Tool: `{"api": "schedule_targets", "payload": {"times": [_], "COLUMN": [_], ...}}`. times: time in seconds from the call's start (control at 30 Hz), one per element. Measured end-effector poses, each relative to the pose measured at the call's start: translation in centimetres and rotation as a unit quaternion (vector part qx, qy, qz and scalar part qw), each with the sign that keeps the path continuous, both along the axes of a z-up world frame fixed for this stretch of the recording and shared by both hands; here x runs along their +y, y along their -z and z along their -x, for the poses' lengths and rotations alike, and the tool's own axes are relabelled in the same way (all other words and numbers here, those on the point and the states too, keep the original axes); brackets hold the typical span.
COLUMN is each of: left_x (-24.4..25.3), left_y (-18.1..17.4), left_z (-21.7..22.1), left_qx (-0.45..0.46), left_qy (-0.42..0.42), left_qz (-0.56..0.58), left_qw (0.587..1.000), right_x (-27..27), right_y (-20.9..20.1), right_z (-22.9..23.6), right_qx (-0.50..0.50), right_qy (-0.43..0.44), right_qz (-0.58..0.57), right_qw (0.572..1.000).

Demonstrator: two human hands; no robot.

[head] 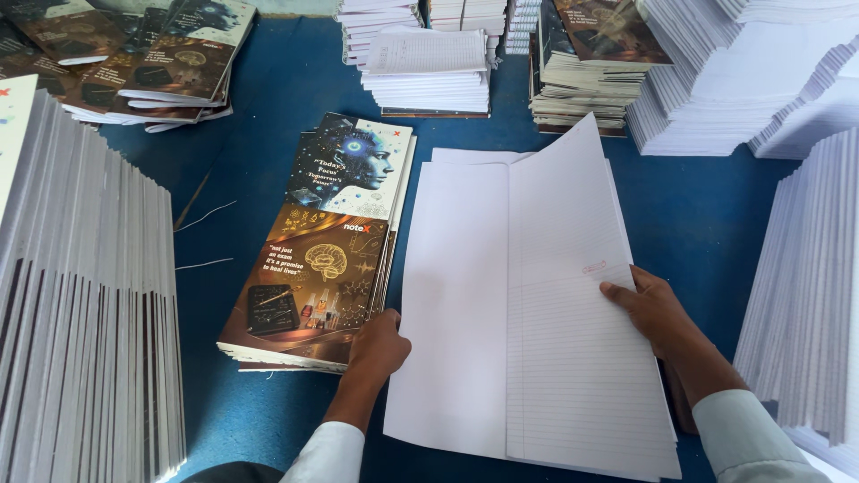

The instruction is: The person assembles notebooks by inserting a stack of lined paper into a printed cover. They repeatedly pick up a cover, insert the paper, and place the finished notebook onto a growing stack.

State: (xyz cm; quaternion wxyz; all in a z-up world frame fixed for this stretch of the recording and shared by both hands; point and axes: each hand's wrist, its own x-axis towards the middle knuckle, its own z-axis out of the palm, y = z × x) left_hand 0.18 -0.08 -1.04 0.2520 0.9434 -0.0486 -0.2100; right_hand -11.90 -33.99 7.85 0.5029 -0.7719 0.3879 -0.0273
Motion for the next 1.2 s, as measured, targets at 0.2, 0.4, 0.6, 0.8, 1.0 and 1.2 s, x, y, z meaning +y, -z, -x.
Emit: {"api": "schedule_targets", "payload": {"times": [0.2,0.4,0.6,0.8,1.0,1.2], "left_x": [0.0,0.0,0.0,-0.4,-1.2,-1.7], "left_y": [-0.3,-0.6,-1.6,-4.8,-9.7,-11.9], "left_z": [0.2,0.1,0.4,1.0,2.6,3.7], "left_qx": [0.015,-0.004,-0.013,-0.005,-0.003,-0.021], "left_qy": [-0.006,-0.003,-0.006,0.008,0.031,0.059], "left_qz": [-0.002,0.008,0.020,0.044,0.134,0.183], "left_qw": [1.000,1.000,1.000,0.999,0.990,0.981], "right_x": [0.1,0.0,-0.3,-0.7,-0.7,-0.5], "right_y": [-0.2,0.1,0.6,1.2,1.3,1.3], "right_z": [-0.1,-0.3,-0.6,-0.5,-0.4,-0.6], "right_qx": [0.004,0.002,0.006,0.008,0.001,0.006], "right_qy": [-0.002,0.000,0.003,0.006,0.011,0.018], "right_qz": [0.004,-0.001,-0.006,-0.004,-0.013,-0.020], "right_qw": [1.000,1.000,1.000,1.000,1.000,1.000]}}
